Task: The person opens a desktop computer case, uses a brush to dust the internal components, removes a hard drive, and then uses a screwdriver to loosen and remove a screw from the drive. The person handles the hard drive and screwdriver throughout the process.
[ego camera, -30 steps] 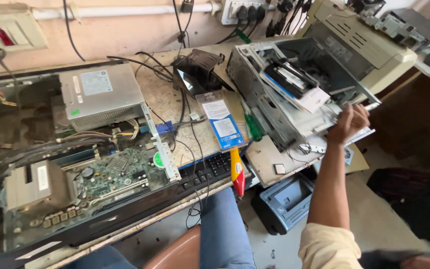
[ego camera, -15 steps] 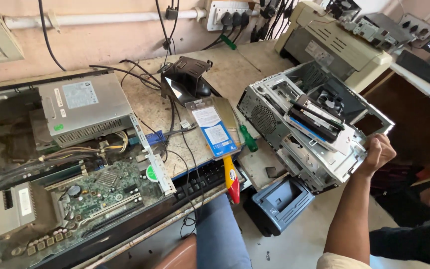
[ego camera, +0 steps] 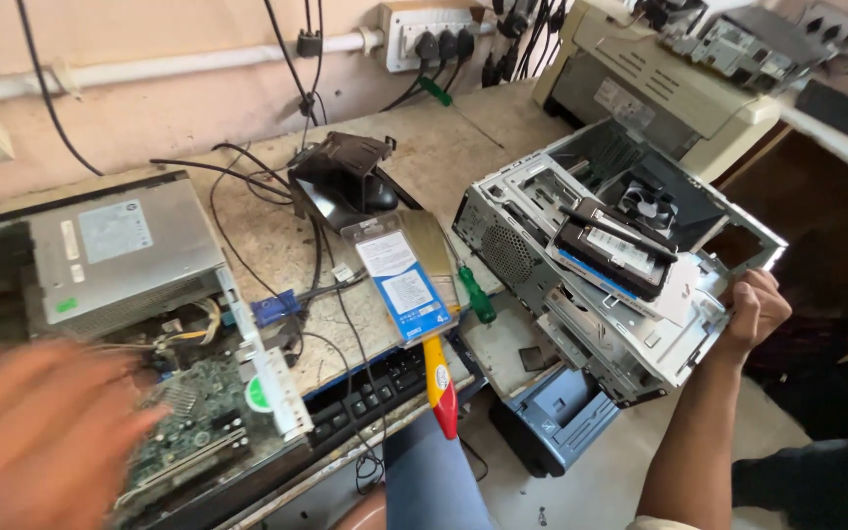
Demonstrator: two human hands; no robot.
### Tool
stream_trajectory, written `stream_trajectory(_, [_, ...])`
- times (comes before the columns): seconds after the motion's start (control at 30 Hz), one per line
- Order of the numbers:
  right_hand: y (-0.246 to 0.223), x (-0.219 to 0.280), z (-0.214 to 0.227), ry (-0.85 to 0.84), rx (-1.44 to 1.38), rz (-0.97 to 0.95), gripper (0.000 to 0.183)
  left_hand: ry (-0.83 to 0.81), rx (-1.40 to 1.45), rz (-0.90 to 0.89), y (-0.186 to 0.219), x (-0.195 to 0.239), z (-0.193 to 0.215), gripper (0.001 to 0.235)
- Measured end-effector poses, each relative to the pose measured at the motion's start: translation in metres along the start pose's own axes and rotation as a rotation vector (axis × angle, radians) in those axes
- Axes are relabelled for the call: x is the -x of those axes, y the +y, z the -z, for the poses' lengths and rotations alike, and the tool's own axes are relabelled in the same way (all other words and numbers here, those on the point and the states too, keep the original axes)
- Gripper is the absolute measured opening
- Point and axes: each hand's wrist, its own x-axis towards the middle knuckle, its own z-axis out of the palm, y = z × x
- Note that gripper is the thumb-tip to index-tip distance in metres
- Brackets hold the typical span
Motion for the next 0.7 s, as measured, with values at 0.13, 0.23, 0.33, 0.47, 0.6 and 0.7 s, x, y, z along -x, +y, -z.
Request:
stream_trajectory(0.13, [0.003, -0.006, 0.005, -0.038, 0.028, 0.012, 0.037, -0.274, -0.119, -0.358, 0.01, -0.153, -0.064, 0.027])
stream_trajectory(0.23, [-0.002, -0.01, 0.001, -0.048, 0.05, -0.01, 0.037, -0.249, -0.182, -0.435, 0.005, -0.28, -0.169, 0.012])
stream_trajectory(0.33, [-0.012, -0.011, -0.005, -0.052, 0.06, -0.009, 0.038, -0.248, -0.22, -0.365, 0.007, -0.372, -0.296, 0.014])
stream_trajectory(0.47, [-0.022, -0.013, -0.008, -0.02, 0.096, -0.092, 0.04, -0.274, -0.165, -0.205, 0.02, -0.433, -0.439, 0.026])
stream_trajectory(0.6, [-0.022, -0.009, -0.005, -0.028, 0.224, -0.132, 0.045, -0.329, -0.01, -0.158, 0.019, -0.462, -0.514, 0.027])
stream_trajectory(0.7, [-0.017, -0.009, -0.002, -0.045, 0.281, -0.136, 0.046, -0.349, -0.031, -0.192, 0.012, -0.469, -0.527, 0.029])
